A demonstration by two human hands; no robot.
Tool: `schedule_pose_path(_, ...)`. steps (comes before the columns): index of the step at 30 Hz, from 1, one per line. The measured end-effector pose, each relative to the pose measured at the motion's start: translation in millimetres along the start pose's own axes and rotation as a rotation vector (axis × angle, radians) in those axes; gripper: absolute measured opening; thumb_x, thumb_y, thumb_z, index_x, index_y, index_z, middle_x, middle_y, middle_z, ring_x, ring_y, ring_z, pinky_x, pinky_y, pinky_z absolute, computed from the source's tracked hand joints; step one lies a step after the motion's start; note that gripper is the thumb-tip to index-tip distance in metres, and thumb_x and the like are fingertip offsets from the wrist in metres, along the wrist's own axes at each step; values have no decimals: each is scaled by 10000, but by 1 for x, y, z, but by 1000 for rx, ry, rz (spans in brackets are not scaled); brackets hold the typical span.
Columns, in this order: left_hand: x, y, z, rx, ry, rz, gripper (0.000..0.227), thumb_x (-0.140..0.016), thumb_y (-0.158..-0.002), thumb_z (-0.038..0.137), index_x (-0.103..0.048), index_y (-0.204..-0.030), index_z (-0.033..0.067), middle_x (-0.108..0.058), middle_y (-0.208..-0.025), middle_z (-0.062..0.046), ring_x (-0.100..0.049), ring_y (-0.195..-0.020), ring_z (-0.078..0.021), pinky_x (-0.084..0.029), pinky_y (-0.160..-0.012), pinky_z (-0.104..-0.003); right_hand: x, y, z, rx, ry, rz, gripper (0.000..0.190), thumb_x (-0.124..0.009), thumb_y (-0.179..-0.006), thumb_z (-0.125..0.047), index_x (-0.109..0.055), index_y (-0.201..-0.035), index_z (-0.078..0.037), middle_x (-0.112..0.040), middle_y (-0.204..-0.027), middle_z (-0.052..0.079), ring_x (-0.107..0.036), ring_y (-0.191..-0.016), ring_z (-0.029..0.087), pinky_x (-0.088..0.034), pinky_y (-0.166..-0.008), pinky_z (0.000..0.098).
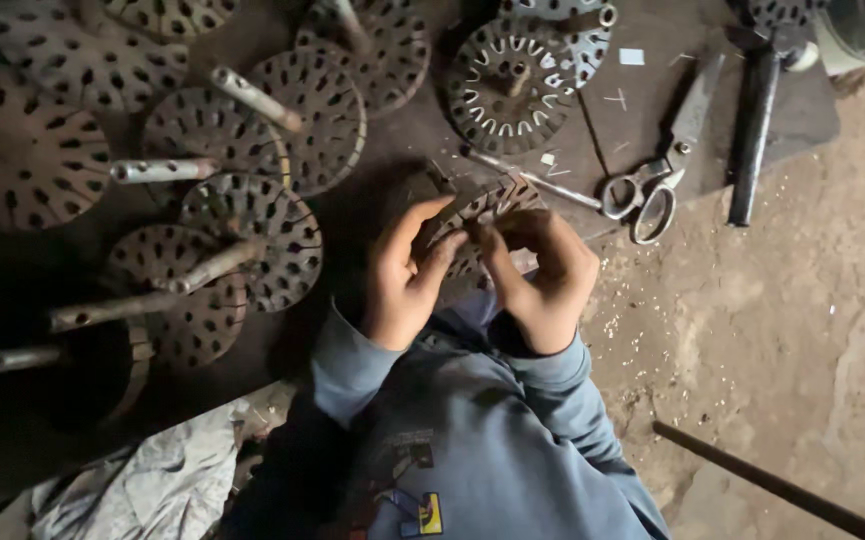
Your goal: The person uses a hammer to tap a metal rod into a circular stator component. They then use shears to cut small white insulating pieces and insert them into the stator slots. The person continues to insert and adjust these pieces by hand.
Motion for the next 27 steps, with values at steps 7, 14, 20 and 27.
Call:
schedule_pose_path(7, -6, 15, -6, -109, -144, -29, 282, -657, -1037, 41, -612, -1306, -31, -672, -1251, -140, -664, -1154, -211, -525, -1018, -312, 6, -2, -11, 6, 77, 34, 106, -769, -918, 30, -686, -984, 42, -701, -882, 84, -646, -775, 111, -521, -727, 241)
schedule_pose_path(14, -14, 14, 25, -267, -295, -153, 291, -644, -1016, 18, -616, -1306, 4, -655, -1307, -161, -674, -1223, -293, -540, -1046, -342, 26, 18, -13, 5, 235, 6, 181, -730, -850, 63, -673, -1019, 31, -669, -898, 93, -660, -766, 142, -532, -726, 263)
schedule_pose_path(20, -12, 7, 27, -305, -333, -201, 238, -672, -1019, 77, -628, -1244, 15, -684, -1285, -155, -712, -1172, -271, -553, -1007, -333, 33, 14, 9, -146, -352, -123, 490, -849, -846, 0, -552, -1237, -13, -645, -1191, 66, -646, -1024, 148, -567, -896, 291)
schedule_pose_path(27, -7, 3, 9, -123, -160, -254, 412, -815, -927, 121, -590, -1243, -16, -700, -1214, -129, -700, -1089, -157, -564, -955, -297, 39, -6, 1, 74, 133, -197, 460, -845, -867, -42, -648, -1277, 27, -629, -1258, 116, -650, -991, 164, -542, -842, 271)
Point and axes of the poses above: each hand's wrist, its own y-axis away from the middle knuckle, its own x-axis out of the back of the hand, z = x × y, the point moved 5 cm from there along -y, towards the middle knuckle
